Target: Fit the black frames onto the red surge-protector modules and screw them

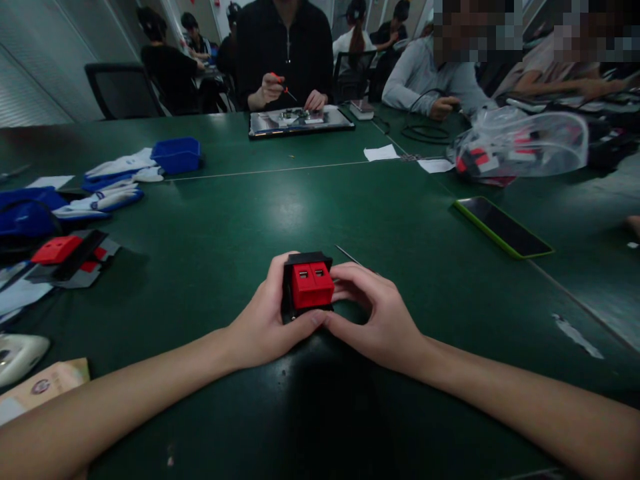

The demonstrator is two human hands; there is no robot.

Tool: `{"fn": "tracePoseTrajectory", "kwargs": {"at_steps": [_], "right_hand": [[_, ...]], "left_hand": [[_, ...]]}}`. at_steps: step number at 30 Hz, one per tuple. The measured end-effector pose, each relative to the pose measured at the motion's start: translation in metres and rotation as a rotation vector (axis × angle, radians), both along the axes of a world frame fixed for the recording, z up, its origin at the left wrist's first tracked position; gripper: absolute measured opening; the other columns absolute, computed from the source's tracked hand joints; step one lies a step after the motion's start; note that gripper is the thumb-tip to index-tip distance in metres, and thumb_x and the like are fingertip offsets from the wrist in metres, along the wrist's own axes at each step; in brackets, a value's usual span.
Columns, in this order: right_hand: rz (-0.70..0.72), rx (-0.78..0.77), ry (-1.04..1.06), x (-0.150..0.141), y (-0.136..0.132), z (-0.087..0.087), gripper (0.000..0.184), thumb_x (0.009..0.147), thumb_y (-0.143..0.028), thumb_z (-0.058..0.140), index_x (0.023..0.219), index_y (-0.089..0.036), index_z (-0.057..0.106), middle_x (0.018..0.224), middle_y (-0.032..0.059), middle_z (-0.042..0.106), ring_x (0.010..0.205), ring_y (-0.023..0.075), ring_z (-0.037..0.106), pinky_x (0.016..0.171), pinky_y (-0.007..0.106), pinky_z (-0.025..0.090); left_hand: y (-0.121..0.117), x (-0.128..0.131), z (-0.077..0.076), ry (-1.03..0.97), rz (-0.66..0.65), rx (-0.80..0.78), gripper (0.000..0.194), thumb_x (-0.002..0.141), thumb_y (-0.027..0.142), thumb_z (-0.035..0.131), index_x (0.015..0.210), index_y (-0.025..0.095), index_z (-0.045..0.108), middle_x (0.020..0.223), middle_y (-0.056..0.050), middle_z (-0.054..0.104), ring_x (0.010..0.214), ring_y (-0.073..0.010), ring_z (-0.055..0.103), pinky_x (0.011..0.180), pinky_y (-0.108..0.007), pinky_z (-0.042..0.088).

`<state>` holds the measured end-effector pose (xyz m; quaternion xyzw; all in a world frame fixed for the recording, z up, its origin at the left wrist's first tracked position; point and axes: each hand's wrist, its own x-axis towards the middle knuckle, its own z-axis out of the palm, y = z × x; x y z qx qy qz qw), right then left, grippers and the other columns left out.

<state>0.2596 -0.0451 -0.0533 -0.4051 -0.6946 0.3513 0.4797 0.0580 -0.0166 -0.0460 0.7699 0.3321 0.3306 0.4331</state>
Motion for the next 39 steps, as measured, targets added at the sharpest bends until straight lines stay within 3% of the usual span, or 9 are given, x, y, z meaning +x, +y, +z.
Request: {"fn": "tracePoseTrajectory", "kwargs": {"at_steps": [12, 18, 22, 24, 26, 28, 31, 35, 39], "right_hand": [[-0.010, -0.032, 0.034, 0.000, 0.001, -0.002, 0.038, 0.080, -0.022, 0.078, 0.115, -0.020, 0.062, 0.107, 0.0071, 0.069, 0.086, 0.0191, 0.073, 0.078, 0.033, 0.066], [0.036, -0.005, -0.021, 0.004, 0.003, -0.002, 0.036, 0.087, -0.028, 0.075, 0.120, -0.019, 0.062, 0.108, 0.0075, 0.069, 0.085, 0.0176, 0.071, 0.078, 0.032, 0.064], [0.067, 0.220, -0.238, 0.018, 0.010, 0.001, 0.038, 0.091, -0.036, 0.072, 0.123, -0.019, 0.062, 0.112, 0.0107, 0.071, 0.096, 0.0231, 0.070, 0.083, 0.038, 0.062], [0.074, 0.387, -0.398, 0.029, 0.015, 0.006, 0.029, 0.097, -0.035, 0.064, 0.121, -0.019, 0.064, 0.116, 0.0125, 0.071, 0.105, 0.0261, 0.069, 0.090, 0.042, 0.058], [0.012, 0.457, -0.616, 0.043, 0.022, 0.013, 0.024, 0.100, -0.036, 0.058, 0.113, -0.019, 0.068, 0.111, 0.0130, 0.072, 0.099, 0.0274, 0.069, 0.087, 0.044, 0.057], [-0.073, 0.409, -0.821, 0.057, 0.029, 0.018, 0.031, 0.099, -0.041, 0.058, 0.116, -0.017, 0.067, 0.110, 0.0157, 0.071, 0.095, 0.0304, 0.068, 0.080, 0.044, 0.056], [-0.097, 0.249, -1.041, 0.072, 0.038, 0.022, 0.029, 0.095, -0.042, 0.062, 0.112, -0.019, 0.068, 0.093, 0.0109, 0.072, 0.077, 0.0275, 0.068, 0.061, 0.036, 0.052], [-0.019, 0.095, -1.082, 0.079, 0.042, 0.019, 0.021, 0.095, -0.037, 0.063, 0.108, -0.021, 0.067, 0.082, 0.0063, 0.072, 0.064, 0.0243, 0.068, 0.053, 0.033, 0.047], [0.100, 0.105, -1.053, 0.070, 0.035, 0.018, 0.023, 0.097, -0.035, 0.061, 0.115, -0.021, 0.065, 0.088, 0.0061, 0.073, 0.070, 0.0234, 0.069, 0.058, 0.034, 0.052]], "left_hand": [[0.004, 0.002, 0.002, -0.061, -0.002, -0.086, 0.056, 0.089, 0.043, 0.071, 0.134, 0.022, 0.045, 0.117, -0.009, 0.067, 0.102, -0.0259, 0.068, 0.088, -0.038, 0.057], [0.005, 0.002, 0.002, -0.059, 0.051, -0.074, 0.051, 0.089, 0.041, 0.071, 0.130, 0.021, 0.050, 0.115, -0.008, 0.068, 0.102, -0.0259, 0.068, 0.090, -0.039, 0.057], [0.002, 0.001, 0.003, -0.087, 0.046, -0.159, 0.051, 0.087, 0.043, 0.073, 0.127, 0.021, 0.051, 0.115, -0.010, 0.070, 0.104, -0.0290, 0.070, 0.091, -0.042, 0.058], [0.001, 0.000, 0.004, -0.130, 0.043, -0.228, 0.053, 0.085, 0.044, 0.075, 0.126, 0.020, 0.050, 0.116, -0.012, 0.070, 0.105, -0.0298, 0.071, 0.091, -0.043, 0.059], [0.001, 0.000, 0.005, -0.192, 0.038, -0.322, 0.055, 0.085, 0.044, 0.077, 0.126, 0.020, 0.049, 0.115, -0.013, 0.070, 0.101, -0.0289, 0.073, 0.089, -0.042, 0.060], [0.001, 0.000, 0.004, -0.256, 0.042, -0.426, 0.055, 0.086, 0.043, 0.076, 0.126, 0.019, 0.047, 0.113, -0.012, 0.070, 0.097, -0.0278, 0.075, 0.086, -0.040, 0.062], [0.004, 0.000, 0.002, -0.322, 0.071, -0.518, 0.054, 0.086, 0.042, 0.077, 0.125, 0.019, 0.048, 0.110, -0.010, 0.069, 0.096, -0.0275, 0.077, 0.079, -0.037, 0.063], [0.009, -0.001, -0.003, -0.400, 0.106, -0.538, 0.050, 0.086, 0.041, 0.077, 0.123, 0.020, 0.049, 0.112, -0.008, 0.067, 0.093, -0.0258, 0.077, 0.072, -0.032, 0.064], [0.010, -0.001, -0.006, -0.407, 0.138, -0.540, 0.046, 0.088, 0.041, 0.075, 0.122, 0.021, 0.050, 0.116, -0.008, 0.066, 0.091, -0.0251, 0.077, 0.071, -0.033, 0.064]]}}
